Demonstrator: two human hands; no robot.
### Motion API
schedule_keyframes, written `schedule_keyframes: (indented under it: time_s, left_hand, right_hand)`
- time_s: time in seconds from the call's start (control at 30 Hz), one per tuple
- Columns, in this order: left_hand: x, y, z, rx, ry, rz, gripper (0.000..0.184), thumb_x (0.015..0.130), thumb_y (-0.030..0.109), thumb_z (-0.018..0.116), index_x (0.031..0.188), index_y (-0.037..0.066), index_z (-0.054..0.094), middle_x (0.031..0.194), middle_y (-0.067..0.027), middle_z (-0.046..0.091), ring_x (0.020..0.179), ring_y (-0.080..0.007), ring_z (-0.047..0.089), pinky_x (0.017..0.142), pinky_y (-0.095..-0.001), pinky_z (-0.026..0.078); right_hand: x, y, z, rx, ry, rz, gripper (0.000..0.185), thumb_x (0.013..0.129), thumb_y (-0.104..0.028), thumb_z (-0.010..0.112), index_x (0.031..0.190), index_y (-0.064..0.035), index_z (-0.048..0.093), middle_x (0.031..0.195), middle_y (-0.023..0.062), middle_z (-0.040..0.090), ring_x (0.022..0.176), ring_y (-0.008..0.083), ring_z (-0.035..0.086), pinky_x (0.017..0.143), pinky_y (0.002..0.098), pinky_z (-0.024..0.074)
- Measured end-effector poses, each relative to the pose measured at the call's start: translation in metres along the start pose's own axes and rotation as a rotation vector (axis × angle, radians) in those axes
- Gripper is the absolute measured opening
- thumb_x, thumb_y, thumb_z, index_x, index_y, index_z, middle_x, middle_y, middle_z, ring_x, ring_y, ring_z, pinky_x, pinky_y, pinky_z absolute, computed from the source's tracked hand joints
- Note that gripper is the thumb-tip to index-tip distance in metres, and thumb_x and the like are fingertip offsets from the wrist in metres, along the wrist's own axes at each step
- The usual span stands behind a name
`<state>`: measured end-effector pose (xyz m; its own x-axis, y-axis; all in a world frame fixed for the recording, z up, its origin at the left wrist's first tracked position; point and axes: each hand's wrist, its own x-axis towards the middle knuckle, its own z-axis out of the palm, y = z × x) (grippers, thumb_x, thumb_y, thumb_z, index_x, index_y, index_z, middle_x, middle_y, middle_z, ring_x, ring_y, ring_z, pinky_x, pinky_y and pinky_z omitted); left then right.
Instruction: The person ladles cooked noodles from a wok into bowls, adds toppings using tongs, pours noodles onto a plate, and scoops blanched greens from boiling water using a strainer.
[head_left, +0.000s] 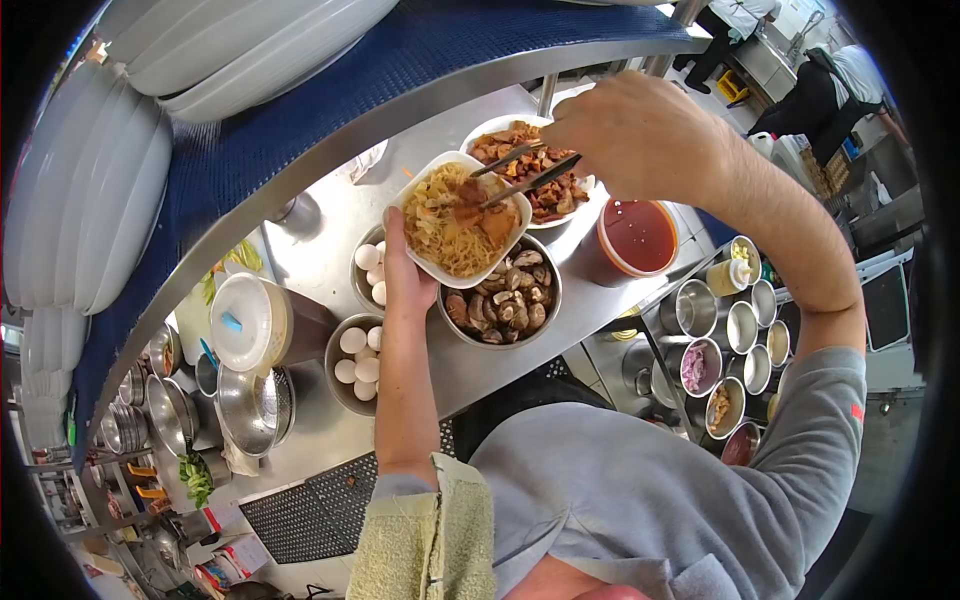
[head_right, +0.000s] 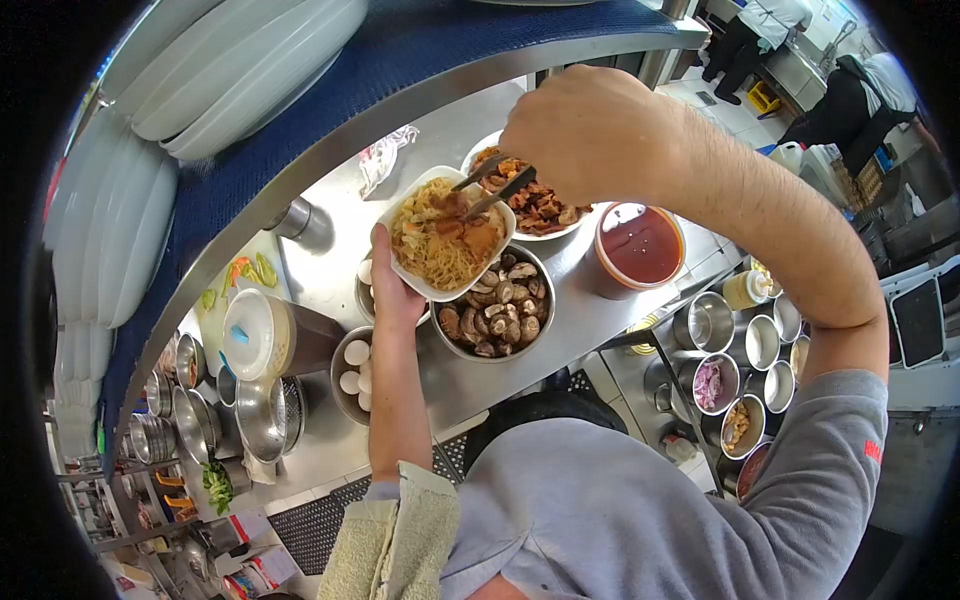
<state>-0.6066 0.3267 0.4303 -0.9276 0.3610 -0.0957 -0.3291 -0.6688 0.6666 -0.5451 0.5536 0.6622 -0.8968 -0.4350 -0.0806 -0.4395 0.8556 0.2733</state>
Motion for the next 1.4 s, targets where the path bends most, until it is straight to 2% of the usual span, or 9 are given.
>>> schedule_keyframes:
  time_s: [0.2, 0.37, 0.43, 0.5, 0.7, 0.8, 1.2, 1.27, 1.4]
  left_hand:
    - [-0.004, 0.003, -0.007, -0.023, 0.030, 0.007, 0.057, 0.098, 0.045, 0.039, 0.135, 0.002, 0.040, 0.134, -0.0151, 0.049, 0.122, -0.0279, 0.049, 0.103, -0.0418, 0.041]
    - [-0.007, 0.010, -0.018, -0.113, 0.054, 0.020, 0.055, 0.099, 0.044, 0.036, 0.135, 0.003, 0.041, 0.135, -0.0162, 0.048, 0.123, -0.0313, 0.048, 0.104, -0.0455, 0.040]
    - [-0.011, 0.017, -0.027, -0.130, 0.048, 0.029, 0.054, 0.099, 0.043, 0.037, 0.134, 0.002, 0.041, 0.134, -0.0157, 0.049, 0.122, -0.0309, 0.049, 0.103, -0.0447, 0.040]
    - [-0.017, 0.024, -0.036, -0.147, 0.055, 0.051, 0.054, 0.099, 0.042, 0.037, 0.133, 0.002, 0.041, 0.132, -0.0153, 0.050, 0.121, -0.0305, 0.050, 0.103, -0.0439, 0.041]
    - [-0.041, 0.042, -0.041, -0.121, 0.141, 0.132, 0.058, 0.098, 0.045, 0.039, 0.135, 0.001, 0.039, 0.135, -0.0161, 0.047, 0.124, -0.0306, 0.047, 0.104, -0.0443, 0.039]
    - [-0.054, 0.046, -0.032, -0.114, 0.162, 0.140, 0.060, 0.098, 0.046, 0.039, 0.136, 0.000, 0.037, 0.136, -0.0162, 0.046, 0.124, -0.0306, 0.046, 0.104, -0.0440, 0.038]
    - [-0.061, 0.038, -0.040, -0.152, 0.104, 0.128, 0.060, 0.099, 0.045, 0.035, 0.137, -0.001, 0.035, 0.137, -0.0169, 0.044, 0.124, -0.0300, 0.046, 0.105, -0.0428, 0.038]
    - [-0.062, 0.036, -0.040, -0.149, 0.104, 0.128, 0.060, 0.099, 0.045, 0.035, 0.137, -0.001, 0.035, 0.137, -0.0171, 0.045, 0.124, -0.0302, 0.046, 0.105, -0.0429, 0.038]
    - [-0.060, 0.033, -0.039, -0.139, 0.115, 0.130, 0.058, 0.099, 0.044, 0.036, 0.136, -0.001, 0.037, 0.135, -0.0170, 0.046, 0.123, -0.0303, 0.048, 0.103, -0.0432, 0.040]
  right_hand:
    - [-0.003, 0.007, -0.009, -0.036, 0.078, -0.018, 0.024, 0.075, -0.013, 0.068, 0.097, -0.0070, 0.064, 0.090, 0.0116, 0.065, 0.089, 0.0316, 0.062, 0.076, 0.0424, 0.0494]
    - [-0.008, 0.038, 0.008, 0.124, -0.029, 0.327, 0.019, 0.076, -0.014, 0.067, 0.093, -0.0048, 0.065, 0.088, 0.0123, 0.066, 0.089, 0.0325, 0.064, 0.075, 0.0430, 0.0513]
    - [-0.003, 0.044, 0.030, 0.026, -0.175, 0.345, 0.017, 0.077, -0.015, 0.066, 0.090, -0.0054, 0.066, 0.087, 0.0133, 0.066, 0.086, 0.0318, 0.065, 0.071, 0.0431, 0.0523]
    - [0.004, 0.058, 0.076, -0.111, -0.235, 0.178, 0.014, 0.076, -0.012, 0.060, 0.086, -0.0041, 0.066, 0.091, 0.0141, 0.066, 0.084, 0.0310, 0.066, 0.074, 0.0411, 0.0536]
    - [0.032, 0.072, 0.153, 0.011, -0.226, 0.256, 0.016, 0.076, -0.010, 0.063, 0.089, -0.0036, 0.069, 0.093, 0.0126, 0.069, 0.090, 0.0284, 0.067, 0.075, 0.0386, 0.0555]
    - [0.039, 0.076, 0.141, 0.040, -0.240, 0.388, 0.018, 0.076, -0.017, 0.065, 0.090, -0.0044, 0.066, 0.089, 0.0128, 0.067, 0.090, 0.0299, 0.065, 0.080, 0.0389, 0.0528]
    - [0.050, 0.066, 0.159, 0.047, -0.283, 0.342, 0.019, 0.072, -0.016, 0.067, 0.089, -0.0063, 0.069, 0.092, 0.0122, 0.068, 0.088, 0.0314, 0.066, 0.077, 0.0407, 0.0537]
    - [0.044, 0.072, 0.159, 0.053, -0.128, 0.337, 0.018, 0.071, -0.017, 0.067, 0.086, -0.0063, 0.070, 0.088, 0.0131, 0.069, 0.087, 0.0315, 0.067, 0.076, 0.0410, 0.0538]
    - [0.027, 0.077, 0.130, 0.109, -0.164, 0.352, 0.019, 0.073, -0.019, 0.066, 0.086, -0.0060, 0.068, 0.081, 0.0139, 0.068, 0.083, 0.0303, 0.066, 0.076, 0.0405, 0.0528]
